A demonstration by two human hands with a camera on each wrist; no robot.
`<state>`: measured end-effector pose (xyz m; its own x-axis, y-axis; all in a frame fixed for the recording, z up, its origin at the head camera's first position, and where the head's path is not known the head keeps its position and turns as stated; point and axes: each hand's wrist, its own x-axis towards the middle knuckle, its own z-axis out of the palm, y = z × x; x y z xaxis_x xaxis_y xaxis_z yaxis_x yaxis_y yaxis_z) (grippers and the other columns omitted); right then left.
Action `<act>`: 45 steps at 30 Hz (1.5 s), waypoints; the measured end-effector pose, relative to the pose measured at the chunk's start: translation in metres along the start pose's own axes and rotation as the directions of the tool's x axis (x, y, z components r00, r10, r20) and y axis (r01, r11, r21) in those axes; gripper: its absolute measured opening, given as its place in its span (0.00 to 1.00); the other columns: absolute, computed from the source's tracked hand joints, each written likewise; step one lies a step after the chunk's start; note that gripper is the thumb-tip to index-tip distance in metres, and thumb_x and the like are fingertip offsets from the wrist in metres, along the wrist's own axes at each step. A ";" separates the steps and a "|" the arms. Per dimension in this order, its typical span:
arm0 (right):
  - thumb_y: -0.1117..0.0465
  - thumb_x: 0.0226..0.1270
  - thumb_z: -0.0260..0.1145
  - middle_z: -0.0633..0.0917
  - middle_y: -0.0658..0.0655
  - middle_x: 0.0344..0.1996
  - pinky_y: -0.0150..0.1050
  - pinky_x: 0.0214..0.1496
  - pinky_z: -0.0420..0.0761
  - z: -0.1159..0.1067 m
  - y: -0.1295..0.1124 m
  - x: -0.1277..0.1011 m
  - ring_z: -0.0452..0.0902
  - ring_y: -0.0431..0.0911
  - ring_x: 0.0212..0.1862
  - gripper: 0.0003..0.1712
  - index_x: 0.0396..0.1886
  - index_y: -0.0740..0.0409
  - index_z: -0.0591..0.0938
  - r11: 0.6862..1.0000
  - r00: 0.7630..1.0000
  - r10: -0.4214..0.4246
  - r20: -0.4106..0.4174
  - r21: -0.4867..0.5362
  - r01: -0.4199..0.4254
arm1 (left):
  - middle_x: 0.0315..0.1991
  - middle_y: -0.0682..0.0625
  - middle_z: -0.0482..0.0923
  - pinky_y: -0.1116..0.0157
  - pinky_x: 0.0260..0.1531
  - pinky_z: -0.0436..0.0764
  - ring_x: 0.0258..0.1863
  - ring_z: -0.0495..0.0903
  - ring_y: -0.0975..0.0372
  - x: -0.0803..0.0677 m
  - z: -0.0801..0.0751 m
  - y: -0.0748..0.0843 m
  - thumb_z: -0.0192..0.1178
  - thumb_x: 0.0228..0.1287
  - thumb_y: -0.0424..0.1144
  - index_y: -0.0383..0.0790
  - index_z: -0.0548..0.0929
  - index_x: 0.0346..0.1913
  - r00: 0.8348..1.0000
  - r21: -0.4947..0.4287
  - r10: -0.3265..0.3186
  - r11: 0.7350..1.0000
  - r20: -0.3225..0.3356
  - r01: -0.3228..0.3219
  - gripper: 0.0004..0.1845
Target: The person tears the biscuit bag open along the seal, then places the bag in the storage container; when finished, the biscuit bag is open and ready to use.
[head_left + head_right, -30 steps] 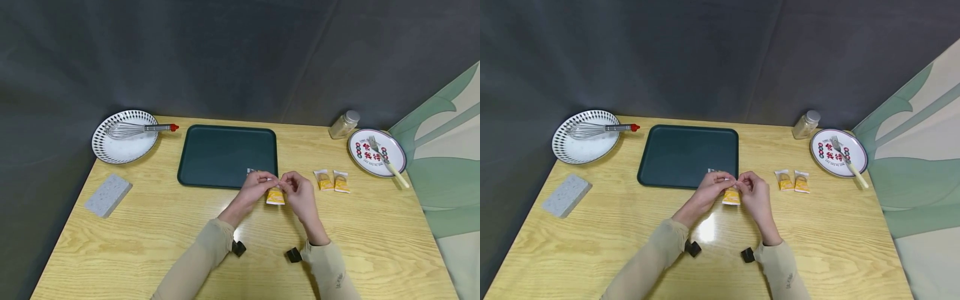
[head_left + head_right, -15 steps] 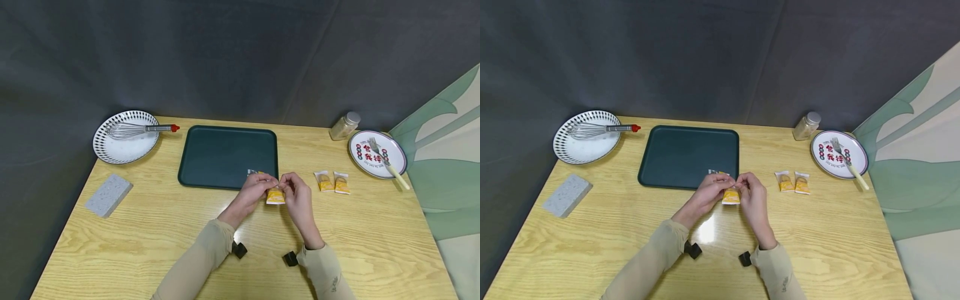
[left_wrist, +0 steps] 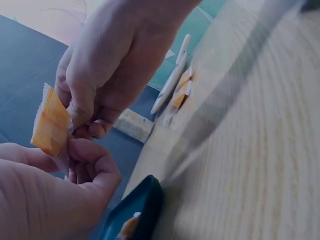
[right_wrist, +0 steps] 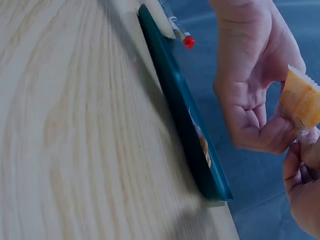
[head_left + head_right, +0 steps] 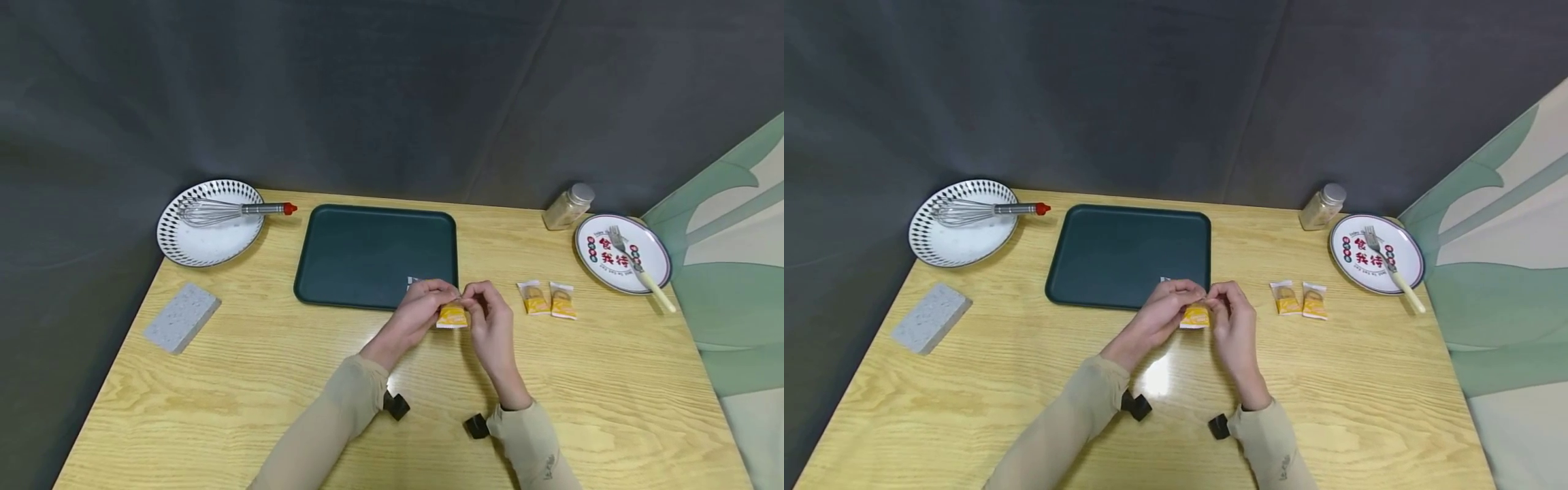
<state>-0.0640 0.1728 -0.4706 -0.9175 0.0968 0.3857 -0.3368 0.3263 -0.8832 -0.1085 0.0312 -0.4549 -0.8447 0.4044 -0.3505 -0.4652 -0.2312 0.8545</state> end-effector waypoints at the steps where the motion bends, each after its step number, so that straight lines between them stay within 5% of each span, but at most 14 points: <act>1: 0.78 0.77 0.61 0.81 0.64 0.35 0.25 0.40 0.77 0.000 0.000 0.000 0.76 0.40 0.37 0.04 0.38 0.73 0.77 1.000 1.000 0.013 -0.005 0.025 -0.012 | 0.35 0.50 0.80 0.75 0.31 0.73 0.31 0.77 0.67 0.000 0.001 0.001 0.55 0.80 0.27 0.23 0.83 0.48 1.000 0.000 0.005 1.000 0.001 -0.005 0.08; 7: 0.80 0.74 0.60 0.81 0.65 0.36 0.31 0.38 0.76 0.002 -0.005 -0.003 0.75 0.44 0.37 0.04 0.38 0.72 0.77 0.995 0.997 -0.074 0.008 0.073 0.073 | 0.37 0.47 0.80 0.74 0.35 0.79 0.34 0.79 0.65 0.000 -0.001 0.001 0.56 0.79 0.26 0.16 0.80 0.52 0.999 -0.025 0.021 0.999 -0.040 -0.022 0.11; 13: 0.77 0.73 0.62 0.81 0.68 0.36 0.30 0.37 0.74 0.007 -0.010 0.000 0.75 0.41 0.38 0.04 0.36 0.69 0.79 0.983 0.984 -0.178 0.005 0.045 0.178 | 0.30 0.50 0.81 0.73 0.29 0.76 0.28 0.77 0.65 -0.003 -0.002 0.006 0.59 0.77 0.27 0.24 0.83 0.45 0.988 0.037 0.092 0.995 -0.126 -0.088 0.06; 25: 0.75 0.71 0.63 0.80 0.70 0.34 0.29 0.38 0.74 0.009 -0.007 0.000 0.73 0.40 0.38 0.03 0.35 0.68 0.79 0.979 0.980 -0.201 -0.003 0.018 0.201 | 0.33 0.41 0.87 0.69 0.31 0.77 0.31 0.79 0.61 0.002 0.002 0.010 0.62 0.77 0.27 0.28 0.86 0.41 0.961 0.143 0.169 0.980 -0.218 -0.140 0.05; 45: 0.80 0.65 0.64 0.83 0.59 0.36 0.27 0.40 0.76 0.012 -0.011 -0.006 0.75 0.41 0.39 0.09 0.34 0.64 0.79 0.972 0.970 -0.234 0.072 -0.017 0.236 | 0.25 0.52 0.80 0.71 0.22 0.69 0.21 0.71 0.66 0.012 -0.002 0.007 0.62 0.74 0.25 0.28 0.87 0.39 0.917 0.180 0.221 0.969 -0.332 -0.169 0.05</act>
<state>-0.0578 0.1573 -0.4665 -0.8259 -0.0501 0.5616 -0.5403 0.3554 -0.7628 -0.1229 0.0324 -0.4542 -0.9653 0.0259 -0.2598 -0.2609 -0.1330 0.9562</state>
